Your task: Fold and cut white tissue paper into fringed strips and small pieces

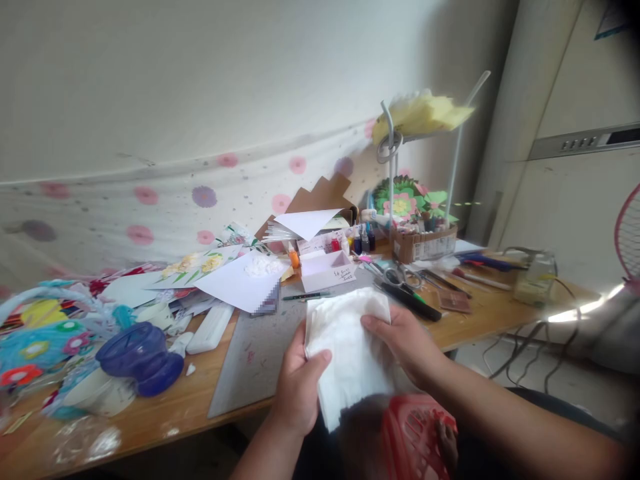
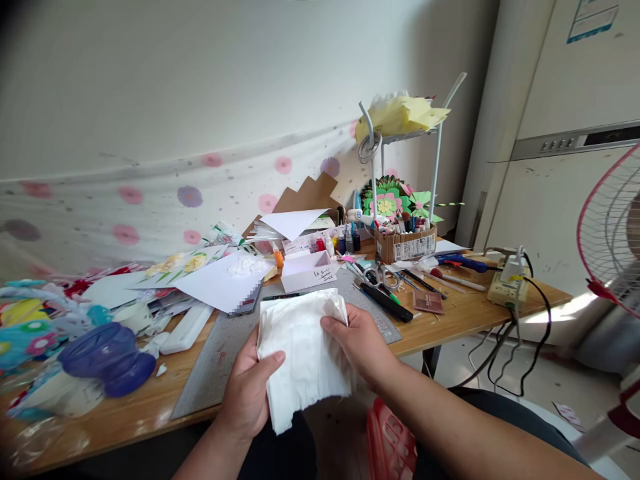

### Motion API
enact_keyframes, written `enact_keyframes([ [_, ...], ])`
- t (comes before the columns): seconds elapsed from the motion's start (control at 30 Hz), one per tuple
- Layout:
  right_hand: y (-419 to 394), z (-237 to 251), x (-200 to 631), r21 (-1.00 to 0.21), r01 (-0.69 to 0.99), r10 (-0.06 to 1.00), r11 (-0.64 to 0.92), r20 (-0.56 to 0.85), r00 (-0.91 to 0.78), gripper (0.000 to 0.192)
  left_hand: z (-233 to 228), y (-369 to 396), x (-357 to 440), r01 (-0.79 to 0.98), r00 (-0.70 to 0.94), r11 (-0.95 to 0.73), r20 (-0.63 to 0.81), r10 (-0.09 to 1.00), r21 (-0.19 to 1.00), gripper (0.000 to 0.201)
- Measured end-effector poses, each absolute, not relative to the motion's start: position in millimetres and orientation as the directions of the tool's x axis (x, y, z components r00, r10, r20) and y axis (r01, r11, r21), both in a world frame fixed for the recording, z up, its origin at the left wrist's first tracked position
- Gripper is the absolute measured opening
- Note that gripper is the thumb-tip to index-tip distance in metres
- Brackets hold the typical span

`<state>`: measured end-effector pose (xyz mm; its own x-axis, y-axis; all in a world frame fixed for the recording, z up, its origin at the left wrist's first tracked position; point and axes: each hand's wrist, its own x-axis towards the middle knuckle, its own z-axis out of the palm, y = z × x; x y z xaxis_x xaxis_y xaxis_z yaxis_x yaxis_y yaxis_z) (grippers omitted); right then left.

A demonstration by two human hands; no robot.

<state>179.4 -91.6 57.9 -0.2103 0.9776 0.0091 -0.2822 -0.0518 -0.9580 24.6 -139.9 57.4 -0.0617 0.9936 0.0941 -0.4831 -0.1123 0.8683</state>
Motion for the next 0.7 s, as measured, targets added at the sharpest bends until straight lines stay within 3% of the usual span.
enact_keyframes([
  [0.17, -88.2, 55.4, 185.7, -0.925, -0.377, 0.964, 0.057, 0.149, -0.221, 0.027, 59.7, -147.5, 18.4, -0.522, -0.050, -0.117, 0.106, 0.993, 0.845, 0.045],
  [0.33, -90.5, 62.8, 186.9, -0.872, -0.486, 0.911, -0.051, 0.159, -0.381, 0.023, 58.4, -148.9, 3.0, -0.481, -0.052, -0.143, 0.135, 0.989, 0.865, 0.039],
  [0.43, -88.8, 65.6, 181.1, -0.880, -0.475, 0.945, -0.011, 0.146, -0.293, 0.022, 55.7, -139.9, -5.0, -0.328, -0.097, -0.180, 0.157, 0.983, 0.927, 0.036],
  [0.57, -78.3, 67.2, 169.1, -0.882, -0.440, 0.965, 0.166, 0.237, -0.112, 0.030, 48.9, -119.7, -14.3, -0.109, -0.198, -0.237, 0.213, 0.957, 0.965, 0.035],
  [0.7, -65.9, 67.7, 158.5, -0.893, -0.381, 0.954, 0.239, 0.290, -0.081, 0.058, 39.7, -100.0, -22.8, -0.082, -0.251, -0.289, 0.260, 0.932, 0.954, 0.034],
])
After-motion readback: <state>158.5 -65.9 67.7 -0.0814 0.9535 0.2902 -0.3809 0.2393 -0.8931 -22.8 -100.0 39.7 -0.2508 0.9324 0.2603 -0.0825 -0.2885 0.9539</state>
